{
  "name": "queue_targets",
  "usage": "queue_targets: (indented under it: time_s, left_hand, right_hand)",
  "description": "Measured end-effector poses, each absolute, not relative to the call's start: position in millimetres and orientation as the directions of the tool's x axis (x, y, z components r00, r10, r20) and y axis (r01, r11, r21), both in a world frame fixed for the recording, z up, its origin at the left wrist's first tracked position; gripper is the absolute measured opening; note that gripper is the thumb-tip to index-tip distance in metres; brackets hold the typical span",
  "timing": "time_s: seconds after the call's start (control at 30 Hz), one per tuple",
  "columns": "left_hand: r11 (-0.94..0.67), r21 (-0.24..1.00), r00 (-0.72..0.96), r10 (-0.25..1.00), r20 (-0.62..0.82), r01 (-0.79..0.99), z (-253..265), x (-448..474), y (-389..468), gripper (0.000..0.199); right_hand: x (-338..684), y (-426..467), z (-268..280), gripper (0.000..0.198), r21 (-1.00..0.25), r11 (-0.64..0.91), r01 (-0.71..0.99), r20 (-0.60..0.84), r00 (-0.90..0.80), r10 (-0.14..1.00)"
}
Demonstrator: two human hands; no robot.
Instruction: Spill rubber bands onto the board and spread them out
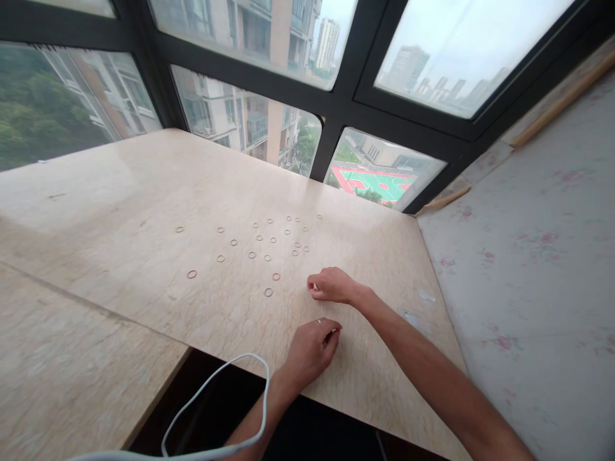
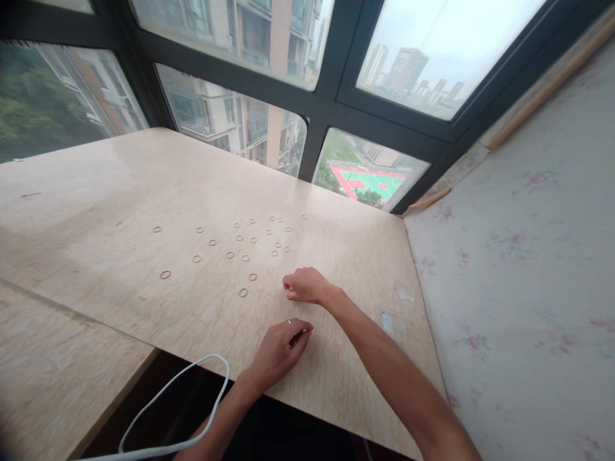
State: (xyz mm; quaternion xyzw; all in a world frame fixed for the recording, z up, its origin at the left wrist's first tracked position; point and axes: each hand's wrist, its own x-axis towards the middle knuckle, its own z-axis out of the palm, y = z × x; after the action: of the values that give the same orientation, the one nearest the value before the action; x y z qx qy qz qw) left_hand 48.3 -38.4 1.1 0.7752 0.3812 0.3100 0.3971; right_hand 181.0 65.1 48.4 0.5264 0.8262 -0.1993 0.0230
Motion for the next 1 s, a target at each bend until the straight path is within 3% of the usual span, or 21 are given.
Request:
queue_targets:
  time_s: [0.13, 0.2, 0.3, 0.37, 0.43, 0.7, 1.0]
  left_hand:
    - [-0.387, 0.856, 0.510, 0.842, 0.176, 0.343, -0.1, 48.8, -38.6, 0.020]
    - [-0.384, 0.857, 0.507, 0.844, 0.174, 0.345, -0.5, 49.3, -38.3, 0.020]
    - [-0.385, 0.852, 0.506, 0.845, 0.171, 0.355, -0.8, 49.7, -37.4, 0.021]
    - [-0.378, 0.854, 0.501, 0.849, 0.166, 0.358, -1.0, 49.9, -36.6, 0.022]
    - [-0.371, 0.858, 0.493, 0.854, 0.165, 0.356, -1.4, 50.2, -35.5, 0.022]
    - [-0.381, 0.851, 0.454, 0.869, 0.195, 0.363, -0.4, 52.1, -31.7, 0.022]
    - [-0.345, 0.841, 0.433, 0.889, 0.151, 0.416, 0.2, 53.3, -30.2, 0.023]
  right_hand:
    - [199.6, 50.3, 42.9, 0.015, -0.479, 0.267, 0.836, -0.191, -0.396, 0.898]
    - [211.2, 39.6, 37.3, 0.017, -0.664, 0.143, 0.734, -0.159, -0.325, 0.932]
    - [228.1, 21.5, 29.9, 0.022, -0.955, -0.096, 0.280, -0.150, -0.178, 0.973]
    - [237.2, 8.2, 28.0, 0.027, -0.988, -0.155, 0.023, -0.157, -0.104, 0.982]
    - [243.9, -5.8, 28.6, 0.028, -0.985, -0.155, -0.077, -0.150, -0.060, 0.987]
    - [275.5, -58.9, 34.2, 0.028, -0.991, -0.117, -0.071, -0.128, 0.175, 0.976]
    - [342.7, -99.6, 46.5, 0.031, -0.945, -0.238, 0.222, -0.082, 0.546, 0.834]
